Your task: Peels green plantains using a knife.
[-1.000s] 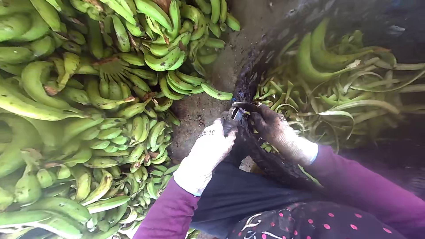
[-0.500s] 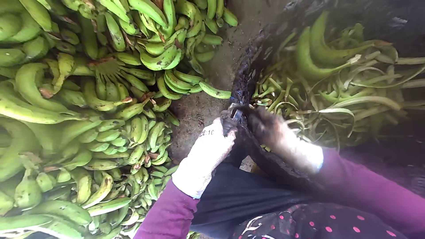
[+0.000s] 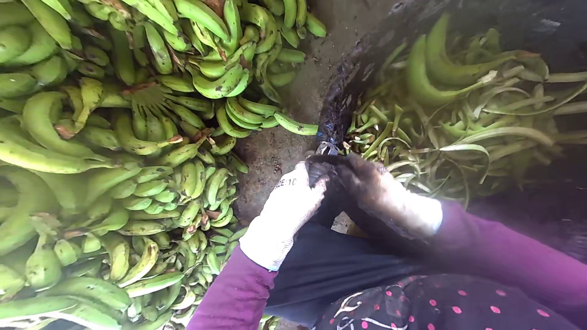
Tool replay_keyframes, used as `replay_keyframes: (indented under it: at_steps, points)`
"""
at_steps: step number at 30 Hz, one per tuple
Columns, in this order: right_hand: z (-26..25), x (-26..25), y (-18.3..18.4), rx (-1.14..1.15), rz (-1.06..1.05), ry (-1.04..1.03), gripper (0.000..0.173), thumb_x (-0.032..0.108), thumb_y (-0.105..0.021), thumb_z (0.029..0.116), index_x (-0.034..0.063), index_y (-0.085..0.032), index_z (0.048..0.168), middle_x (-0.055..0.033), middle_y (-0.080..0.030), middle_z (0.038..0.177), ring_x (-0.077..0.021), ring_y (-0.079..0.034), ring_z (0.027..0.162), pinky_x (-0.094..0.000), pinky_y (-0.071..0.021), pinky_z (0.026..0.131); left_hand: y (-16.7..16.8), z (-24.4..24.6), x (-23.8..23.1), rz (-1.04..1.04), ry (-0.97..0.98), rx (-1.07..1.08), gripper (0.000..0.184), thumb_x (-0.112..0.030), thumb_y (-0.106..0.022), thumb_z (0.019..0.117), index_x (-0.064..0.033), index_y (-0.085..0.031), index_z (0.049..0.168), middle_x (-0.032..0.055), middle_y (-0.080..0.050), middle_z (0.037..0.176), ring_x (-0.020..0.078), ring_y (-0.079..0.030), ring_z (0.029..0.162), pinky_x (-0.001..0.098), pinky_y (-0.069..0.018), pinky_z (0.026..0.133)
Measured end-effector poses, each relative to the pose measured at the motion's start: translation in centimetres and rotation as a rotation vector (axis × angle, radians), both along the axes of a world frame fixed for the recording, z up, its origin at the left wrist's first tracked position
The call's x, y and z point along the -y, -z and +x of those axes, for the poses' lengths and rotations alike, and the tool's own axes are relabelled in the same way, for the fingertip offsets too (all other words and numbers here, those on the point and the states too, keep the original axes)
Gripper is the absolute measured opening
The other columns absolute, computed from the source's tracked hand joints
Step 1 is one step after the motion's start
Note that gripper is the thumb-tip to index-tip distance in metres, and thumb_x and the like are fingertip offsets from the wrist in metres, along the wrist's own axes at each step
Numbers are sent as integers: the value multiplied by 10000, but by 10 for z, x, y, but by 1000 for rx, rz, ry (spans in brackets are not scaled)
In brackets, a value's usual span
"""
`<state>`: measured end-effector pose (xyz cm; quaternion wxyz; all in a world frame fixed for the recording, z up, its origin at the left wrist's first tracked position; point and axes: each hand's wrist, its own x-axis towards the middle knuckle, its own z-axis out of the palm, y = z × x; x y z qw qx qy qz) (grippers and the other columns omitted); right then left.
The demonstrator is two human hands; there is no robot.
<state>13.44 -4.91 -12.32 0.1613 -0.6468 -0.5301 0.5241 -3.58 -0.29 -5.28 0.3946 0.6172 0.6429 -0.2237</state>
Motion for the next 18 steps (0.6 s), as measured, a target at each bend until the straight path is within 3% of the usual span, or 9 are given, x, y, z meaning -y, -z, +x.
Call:
replay_keyframes:
  at_steps: [2, 4, 5, 7, 8, 12, 14, 18]
  points:
    - [18, -13, 8, 84, 54, 69, 302, 337, -463, 1092, 116, -648, 1185, -147, -683, 843, -336, -687, 742, -593, -538, 651, -1, -2, -2, 42, -68, 42, 500, -422, -600, 1015, -98, -534, 1391, 117, -712, 996, 246, -710, 869, 492, -583, 799]
    - [37, -22, 7, 162, 134, 182, 341, 361, -426, 1103, 116, -632, 1219, -149, -670, 843, -336, -676, 722, -582, -536, 628, -1, -10, -7, 120, -226, 145, 497, -435, -616, 1007, -148, -514, 1400, 78, -699, 927, 179, -694, 735, 411, -607, 683]
    - [43, -25, 7, 194, 180, 216, 357, 355, -425, 1098, 103, -645, 1220, -154, -686, 876, -337, -687, 765, -590, -538, 675, 0, -14, -5, 134, -295, 203, 506, -431, -626, 1001, -175, -499, 1418, 74, -703, 962, 171, -698, 749, 409, -611, 691]
    - [48, -27, 3, 214, 239, 233, 363, 366, -417, 1095, 96, -642, 1188, -136, -684, 878, -316, -691, 791, -569, -537, 710, 4, -16, -7, 180, -333, 290, 534, -400, -647, 990, -188, -475, 1449, 69, -703, 1124, 175, -707, 925, 443, -593, 841]
    - [48, -28, 2, 181, 269, 226, 350, 352, -431, 1095, 99, -651, 1193, -120, -688, 872, -288, -690, 776, -544, -549, 708, 6, -16, -8, 196, -358, 319, 528, -375, -658, 987, -186, -477, 1446, 68, -701, 1139, 175, -710, 927, 442, -598, 834]
    - [41, -27, 7, -17, 225, 199, 289, 301, -468, 1089, 123, -658, 1214, -87, -681, 927, -205, -666, 801, -482, -547, 746, 11, -18, -8, 87, -541, 409, 477, -326, -635, 1012, -203, -466, 1441, 74, -717, 980, 180, -711, 693, 358, -625, 617]
    - [37, -25, 11, -57, 186, 213, 272, 319, -491, 1078, 144, -669, 1186, -57, -678, 866, -180, -664, 747, -451, -556, 695, 11, -15, -6, 10, -598, 435, 452, -300, -617, 1024, -184, -463, 1433, 81, -703, 930, 175, -697, 653, 329, -617, 594]
    - [30, -24, 16, -91, 77, 150, 299, 358, -494, 1078, 151, -655, 1219, -84, -693, 932, -232, -682, 838, -524, -545, 775, 9, -13, -6, -32, -641, 449, 445, -266, -617, 1024, -158, -463, 1427, 89, -695, 920, 174, -689, 658, 320, -608, 599]
